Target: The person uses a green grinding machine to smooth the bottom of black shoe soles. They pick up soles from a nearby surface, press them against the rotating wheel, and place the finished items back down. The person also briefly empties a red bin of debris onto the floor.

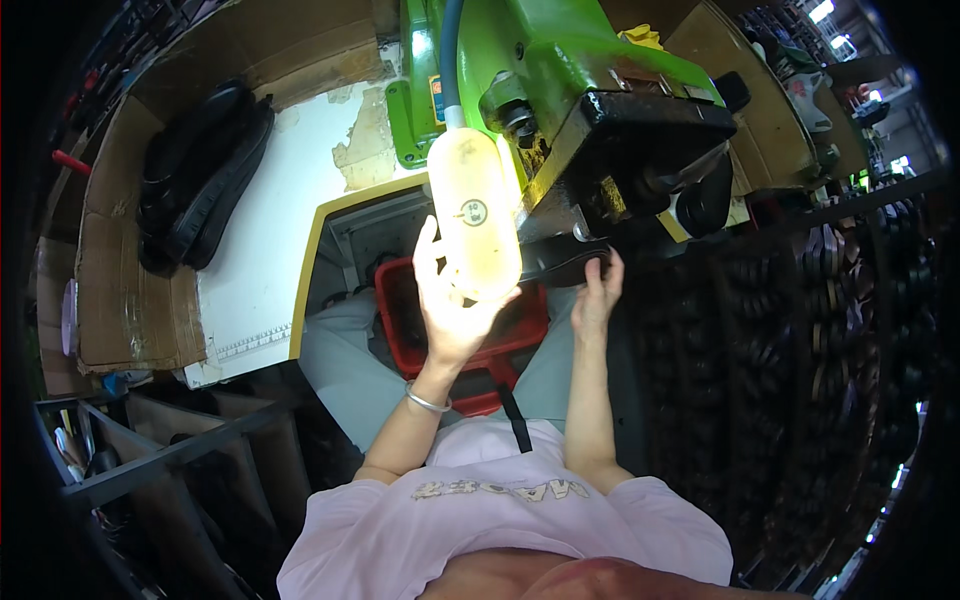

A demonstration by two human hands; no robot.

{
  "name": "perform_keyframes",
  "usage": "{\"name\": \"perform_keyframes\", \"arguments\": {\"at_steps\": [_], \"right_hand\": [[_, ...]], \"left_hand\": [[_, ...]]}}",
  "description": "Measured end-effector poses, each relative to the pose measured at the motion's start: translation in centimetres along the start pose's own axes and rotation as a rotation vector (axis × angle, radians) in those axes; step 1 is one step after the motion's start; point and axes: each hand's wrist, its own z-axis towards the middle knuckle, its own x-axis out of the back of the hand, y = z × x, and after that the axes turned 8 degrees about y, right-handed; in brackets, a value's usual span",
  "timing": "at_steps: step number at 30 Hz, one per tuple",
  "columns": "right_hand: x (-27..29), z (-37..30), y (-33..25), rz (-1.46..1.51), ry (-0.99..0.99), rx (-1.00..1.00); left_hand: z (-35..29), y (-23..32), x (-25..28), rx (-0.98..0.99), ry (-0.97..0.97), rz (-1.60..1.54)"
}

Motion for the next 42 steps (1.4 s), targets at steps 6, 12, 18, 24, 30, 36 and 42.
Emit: {"name": "perform_keyframes", "arguments": {"at_steps": [6, 12, 18, 24, 30, 36, 42], "right_hand": [[-1.8, -0.8, -5.5, -0.250, -0.064, 0.301], [-1.1, -1.1, -2.4, -0.100, -0.231, -0.062], [0.6, -2.0, 2.1, 0.085, -0.241, -0.299], [0.2, -3.4, 3.0, 0.091, -0.116, -0.369], [0.1, -2.4, -2.3, -0.275, -0.065, 0.107], [-2.2, -6.2, -9.8, 0.011, -0.147, -0.209], [0.3, -7.1, -20.6, -0.188, -0.044, -0.045]], "left_hand": [[0.5, 1.5, 2.1, -0.156, -0.021, -0.045], [-0.8, 2.1, 2.6, -0.176, -0.023, 0.103], [-0.8, 2.4, -1.5, -0.255, 0.064, 0.352], [0.9, 3.4, -3.0, -0.245, 0.023, 0.383], [0.6, 3.2, 1.5, -0.006, -0.004, 0.104], [-2.7, 4.4, 0.6, -0.780, -0.372, 0.467], [-9.4, 4.6, -5.1, -0.645, -0.628, 0.413]]}}
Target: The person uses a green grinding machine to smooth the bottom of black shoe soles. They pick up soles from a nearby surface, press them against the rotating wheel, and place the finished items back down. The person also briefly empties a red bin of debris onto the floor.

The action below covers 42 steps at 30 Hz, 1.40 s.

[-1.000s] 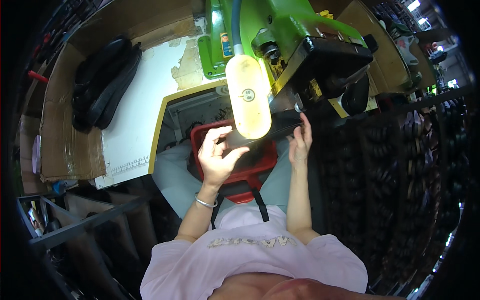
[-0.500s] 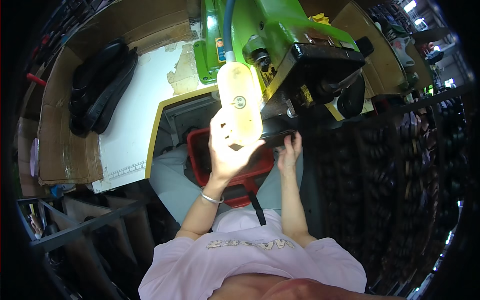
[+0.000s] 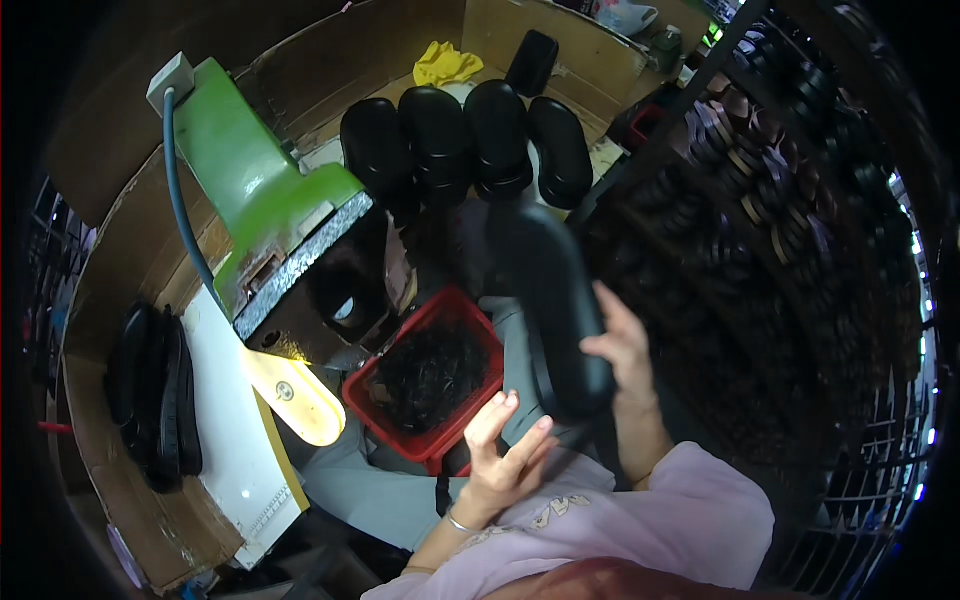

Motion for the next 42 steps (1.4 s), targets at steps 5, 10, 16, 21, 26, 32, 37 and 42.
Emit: {"name": "perform_keyframes", "arguments": {"at_steps": [5, 10, 16, 21, 26, 32, 37, 42], "right_hand": [[4.4, 14.2, -4.2, -0.225, 0.141, 0.178], [8.9, 33.3, -1.4, -0.365, 0.133, 0.055], [6.5, 32.0, 2.3, -0.564, 0.247, 0.125], [13.4, 30.8, 3.8, -0.471, 0.299, 0.090], [11.1, 23.1, 3.0, -0.160, 0.119, 0.063], [-2.4, 3.2, 5.3, -0.446, -0.629, -0.273], [-7.7, -5.0, 11.4, -0.456, -1.565, -0.161], [-7.6, -5.5, 16.6, -1.506, -1.222, 0.788]], "left_hand": [[-1.2, -1.7, 1.0, 0.277, -0.029, 0.212], [-3.7, -7.5, 10.7, 0.354, 0.174, 0.683], [-1.2, -8.8, 29.7, 0.299, 0.225, 1.358], [3.4, -10.3, 40.8, 0.375, 0.338, 1.553], [5.1, -12.3, 43.9, 0.437, 0.342, 1.359], [7.7, -16.4, 48.5, 0.589, 0.433, 1.403], [8.9, -15.1, 48.3, 0.557, 0.367, 1.477], [8.1, -6.8, 43.3, 0.228, 0.498, 1.410]]}}
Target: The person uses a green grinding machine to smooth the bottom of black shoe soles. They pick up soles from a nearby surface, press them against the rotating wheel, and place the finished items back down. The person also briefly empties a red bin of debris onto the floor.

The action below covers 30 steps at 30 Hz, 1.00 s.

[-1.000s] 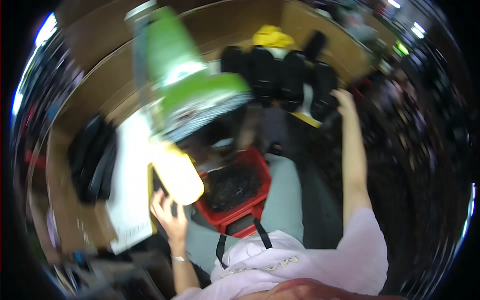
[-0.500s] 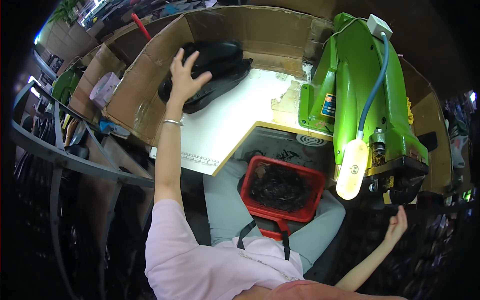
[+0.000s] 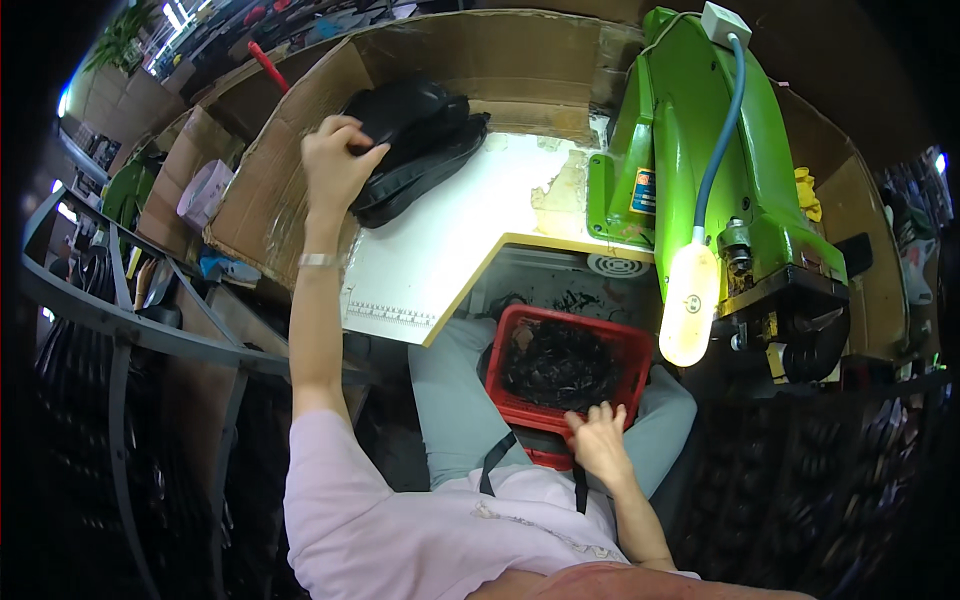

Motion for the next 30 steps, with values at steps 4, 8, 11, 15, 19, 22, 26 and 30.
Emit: {"name": "perform_keyframes", "arguments": {"at_steps": [4, 8, 11, 15, 19, 22, 26, 30], "right_hand": [[-1.2, 0.5, 4.6, 0.989, 0.113, -0.174], [-1.3, 3.1, 5.1, 1.692, 0.424, -0.164], [-0.9, 4.4, 5.7, 1.840, 0.753, -0.094], [1.7, 2.7, 10.2, 1.527, 1.078, -0.306], [5.7, 1.8, 14.1, 1.224, 1.323, -0.328], [7.6, 3.1, 15.5, 1.186, 1.322, -0.258], [8.0, 3.1, 14.9, 1.221, 1.297, -0.228], [7.6, 3.8, 13.9, 1.155, 1.346, -0.164]], "left_hand": [[-5.8, 7.3, 10.1, 0.190, -0.064, -0.271], [-13.0, 11.5, 13.8, 0.471, -0.419, -0.703], [-19.8, 14.3, 10.2, 0.912, -0.797, -1.080], [-27.0, 17.0, 4.7, 1.006, -0.837, -1.292], [-23.0, 24.1, 1.1, 0.515, -0.722, -0.957], [-19.5, 26.9, -0.3, 0.494, -0.597, -1.091], [-19.0, 27.2, -1.3, 0.428, -0.471, -1.170], [-20.4, 25.3, -1.8, 0.436, -0.457, -1.143]]}}
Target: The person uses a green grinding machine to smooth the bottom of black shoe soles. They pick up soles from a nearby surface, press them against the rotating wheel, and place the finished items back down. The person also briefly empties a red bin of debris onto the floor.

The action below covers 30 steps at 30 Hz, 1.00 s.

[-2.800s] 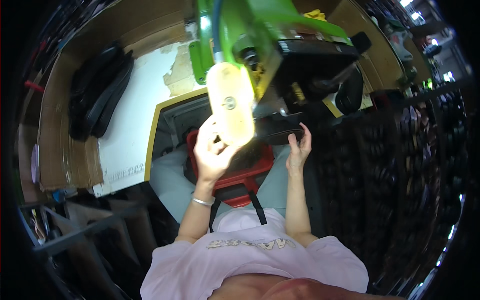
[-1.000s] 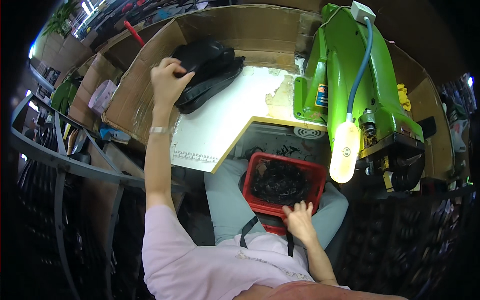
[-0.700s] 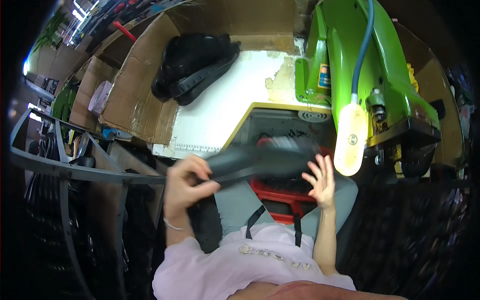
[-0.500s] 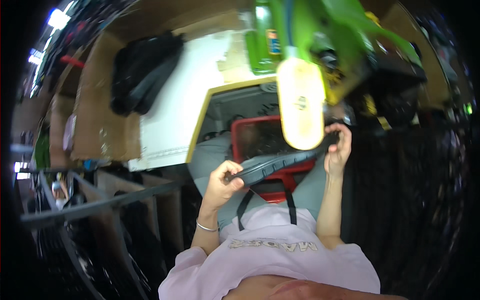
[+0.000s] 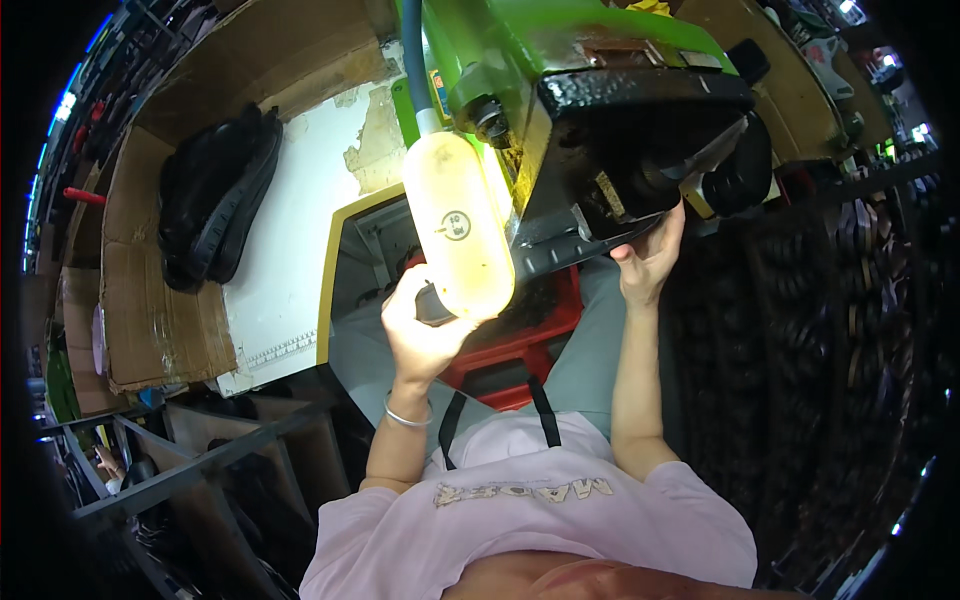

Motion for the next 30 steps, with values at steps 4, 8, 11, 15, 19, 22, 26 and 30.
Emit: {"name": "perform_keyframes", "arguments": {"at_steps": [4, 8, 11, 15, 19, 22, 26, 30], "right_hand": [[-1.0, -1.0, 0.8, -0.035, 0.046, 0.022], [-2.5, -2.1, 0.7, 0.015, 0.052, -0.091], [-4.0, -2.7, 0.2, 0.072, 0.033, -0.133], [-5.1, -3.6, 0.1, 0.104, 0.017, -0.107], [-6.8, -4.7, -0.6, 0.033, 0.050, 0.001], [-6.8, -6.0, 0.3, -0.080, 0.024, 0.085], [-7.9, -6.3, 0.1, -0.230, 0.080, 0.282], [-5.9, -6.0, 0.5, -0.317, -0.130, 0.488]], "left_hand": [[-0.4, 0.4, 1.1, 0.083, 0.040, 0.003], [-0.1, 1.3, 2.4, 0.064, 0.057, -0.079], [-0.1, 0.6, 3.9, 0.053, 0.061, -0.132], [-0.2, -1.0, 5.7, 0.018, 0.068, -0.182], [-0.5, -3.8, 7.3, 0.047, 0.071, -0.269], [-0.8, -7.2, 8.6, 0.094, 0.045, -0.354], [-1.1, -10.2, 8.8, 0.249, -0.059, 0.077], [0.4, -8.3, 1.7, 0.000, -0.229, 0.358]]}}
